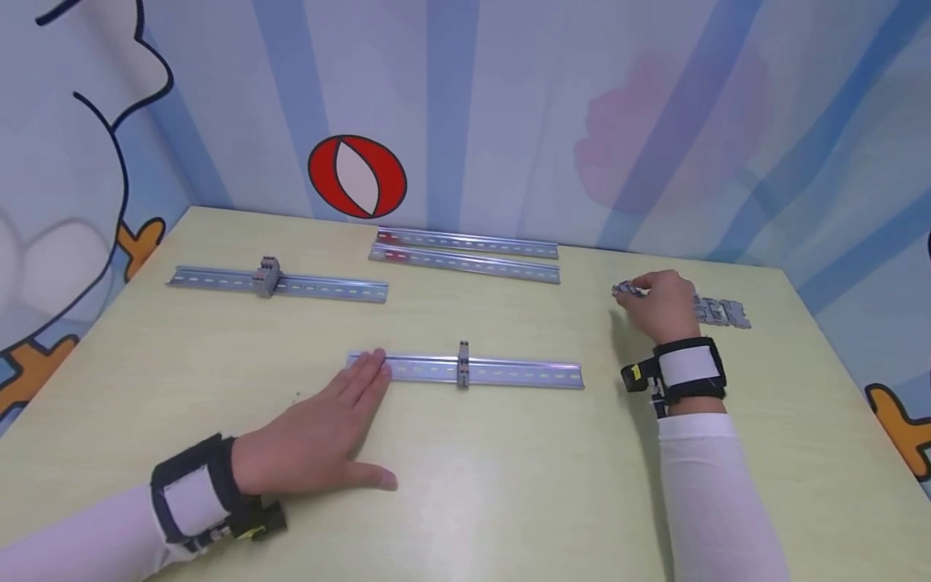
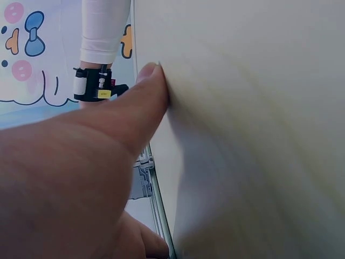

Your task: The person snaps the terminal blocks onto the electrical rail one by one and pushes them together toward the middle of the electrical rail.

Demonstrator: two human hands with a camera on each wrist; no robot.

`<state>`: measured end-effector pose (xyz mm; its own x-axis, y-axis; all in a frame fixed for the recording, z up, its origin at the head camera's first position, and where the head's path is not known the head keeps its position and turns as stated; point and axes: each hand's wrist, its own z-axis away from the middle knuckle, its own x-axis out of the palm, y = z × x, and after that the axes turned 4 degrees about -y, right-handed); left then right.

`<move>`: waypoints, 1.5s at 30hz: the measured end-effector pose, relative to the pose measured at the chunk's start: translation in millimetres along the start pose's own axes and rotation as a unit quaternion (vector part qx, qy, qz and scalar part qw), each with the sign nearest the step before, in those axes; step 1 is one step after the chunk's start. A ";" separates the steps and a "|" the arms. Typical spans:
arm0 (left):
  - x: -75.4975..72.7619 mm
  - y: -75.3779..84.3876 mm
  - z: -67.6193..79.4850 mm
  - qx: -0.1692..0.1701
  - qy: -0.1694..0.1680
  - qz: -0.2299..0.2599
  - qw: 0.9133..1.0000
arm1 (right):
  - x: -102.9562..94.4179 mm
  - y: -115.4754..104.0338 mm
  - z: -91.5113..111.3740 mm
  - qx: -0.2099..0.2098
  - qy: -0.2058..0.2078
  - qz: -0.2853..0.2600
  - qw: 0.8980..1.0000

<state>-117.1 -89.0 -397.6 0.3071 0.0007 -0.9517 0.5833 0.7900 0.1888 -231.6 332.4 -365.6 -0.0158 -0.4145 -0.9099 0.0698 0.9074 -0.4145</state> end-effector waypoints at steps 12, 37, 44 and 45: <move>-0.7 -1.1 -0.5 0.001 -0.006 0.001 1.000 | 8.1 21.2 -14.4 0.021 -0.038 0.058 0.997; -0.9 0.5 0.0 0.002 -0.005 0.006 1.000 | 6.1 13.8 -2.4 0.050 0.024 0.015 0.998; -0.5 -0.2 -0.3 0.000 -0.003 0.003 1.000 | 2.1 8.2 0.9 0.021 0.021 0.013 0.999; -0.6 -0.1 -0.1 -0.001 -0.003 0.004 1.000 | 0.9 6.9 1.7 0.017 0.019 0.011 1.000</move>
<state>-117.5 -89.0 -397.0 0.3160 0.0034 -0.9487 0.5798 0.7908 0.1960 -229.4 338.2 -369.3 -0.0522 -0.3910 -0.9189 0.1046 0.9130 -0.3944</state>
